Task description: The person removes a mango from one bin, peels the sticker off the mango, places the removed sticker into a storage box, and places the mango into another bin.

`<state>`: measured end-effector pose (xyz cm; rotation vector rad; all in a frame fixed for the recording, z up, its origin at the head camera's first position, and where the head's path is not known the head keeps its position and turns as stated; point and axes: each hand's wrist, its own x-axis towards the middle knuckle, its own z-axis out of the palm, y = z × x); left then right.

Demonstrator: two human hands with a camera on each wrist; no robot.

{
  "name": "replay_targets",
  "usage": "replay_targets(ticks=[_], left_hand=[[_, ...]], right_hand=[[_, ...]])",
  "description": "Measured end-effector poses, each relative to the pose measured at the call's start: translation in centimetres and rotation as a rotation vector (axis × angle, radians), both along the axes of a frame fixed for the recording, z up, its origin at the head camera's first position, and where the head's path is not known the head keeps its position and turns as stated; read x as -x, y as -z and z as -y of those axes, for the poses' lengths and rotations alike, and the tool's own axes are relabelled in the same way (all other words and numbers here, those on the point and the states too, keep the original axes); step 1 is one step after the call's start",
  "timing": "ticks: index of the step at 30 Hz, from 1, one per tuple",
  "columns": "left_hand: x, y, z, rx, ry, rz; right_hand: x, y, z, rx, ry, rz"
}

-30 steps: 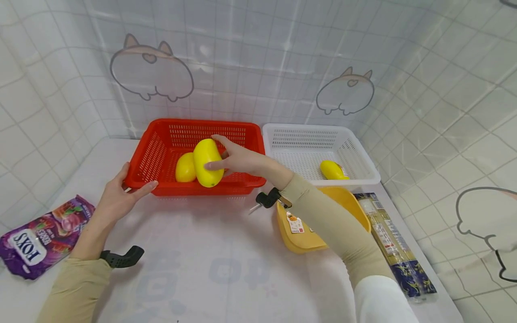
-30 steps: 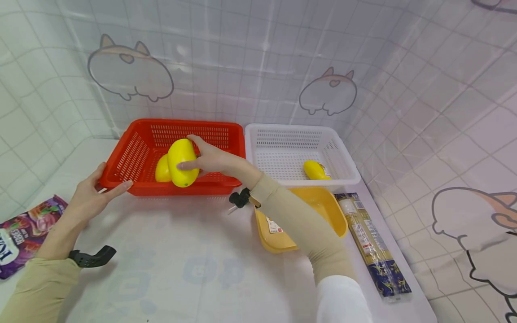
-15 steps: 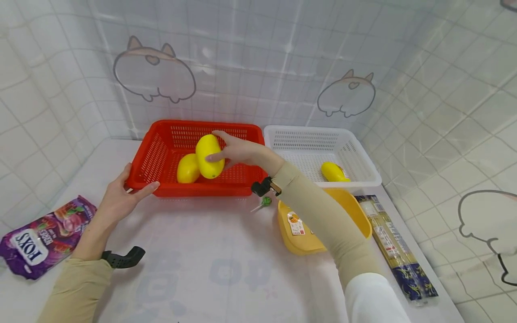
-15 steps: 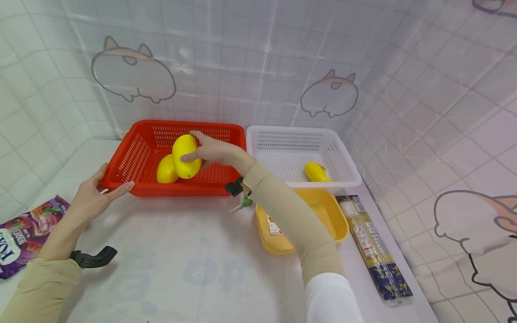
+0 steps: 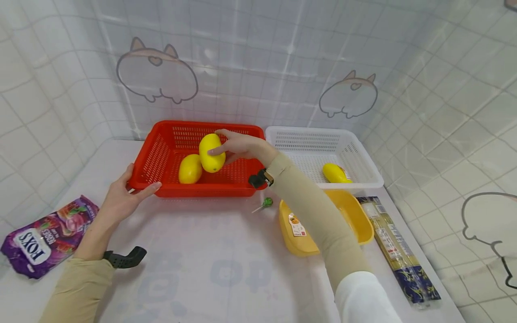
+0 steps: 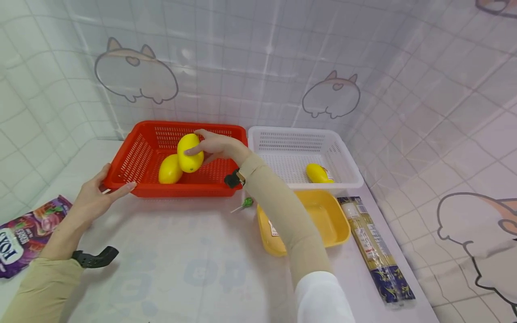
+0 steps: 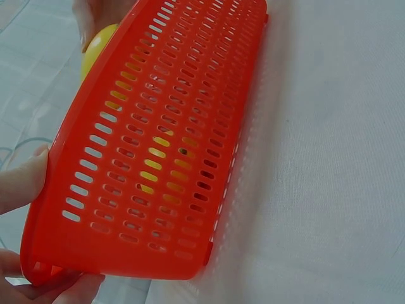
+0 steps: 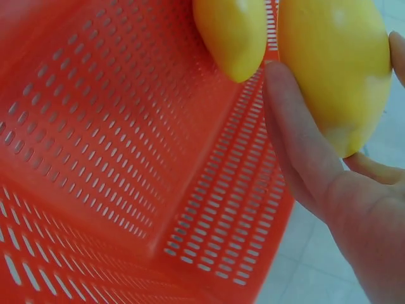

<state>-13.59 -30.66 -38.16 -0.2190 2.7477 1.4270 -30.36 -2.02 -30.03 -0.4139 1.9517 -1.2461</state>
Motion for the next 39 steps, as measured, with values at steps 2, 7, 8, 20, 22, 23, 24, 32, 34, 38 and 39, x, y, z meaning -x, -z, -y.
replay_targets(ticks=[2, 7, 8, 20, 22, 23, 24, 32, 34, 38, 39], left_hand=[[0.0, 0.1, 0.0, -0.001, 0.002, -0.001], [0.0, 0.1, 0.1, -0.004, 0.002, 0.001], [0.0, 0.1, 0.1, -0.005, 0.001, 0.004], [-0.1, 0.0, 0.3, -0.009, -0.001, 0.008], [-0.1, 0.0, 0.3, -0.009, -0.002, 0.01], [-0.1, 0.0, 0.3, -0.007, -0.001, 0.009], [-0.1, 0.0, 0.3, -0.005, -0.001, 0.007], [0.1, -0.1, 0.1, -0.001, 0.001, 0.006], [0.1, -0.1, 0.0, -0.002, -0.001, 0.008], [0.0, -0.1, -0.1, -0.003, -0.004, 0.007], [0.0, -0.1, -0.1, -0.002, -0.003, 0.005]], right_hand=[[0.3, 0.2, 0.1, 0.003, 0.005, 0.015], [1.2, 0.9, 0.3, 0.02, 0.022, 0.034], [1.3, 1.0, 0.4, 0.023, 0.028, 0.04], [2.4, 1.8, 1.5, 0.034, 0.057, 0.05], [2.8, 2.1, 1.6, 0.033, 0.069, 0.058], [3.0, 2.3, 1.6, 0.033, 0.075, 0.061], [3.2, 2.4, 1.6, 0.033, 0.079, 0.061], [4.3, 4.2, 1.1, 0.073, 0.132, 0.127], [4.4, 4.6, 1.0, 0.072, 0.129, 0.136], [4.5, 5.2, 0.8, 0.041, 0.107, 0.111], [4.4, 5.4, 0.8, 0.026, 0.099, 0.102]])
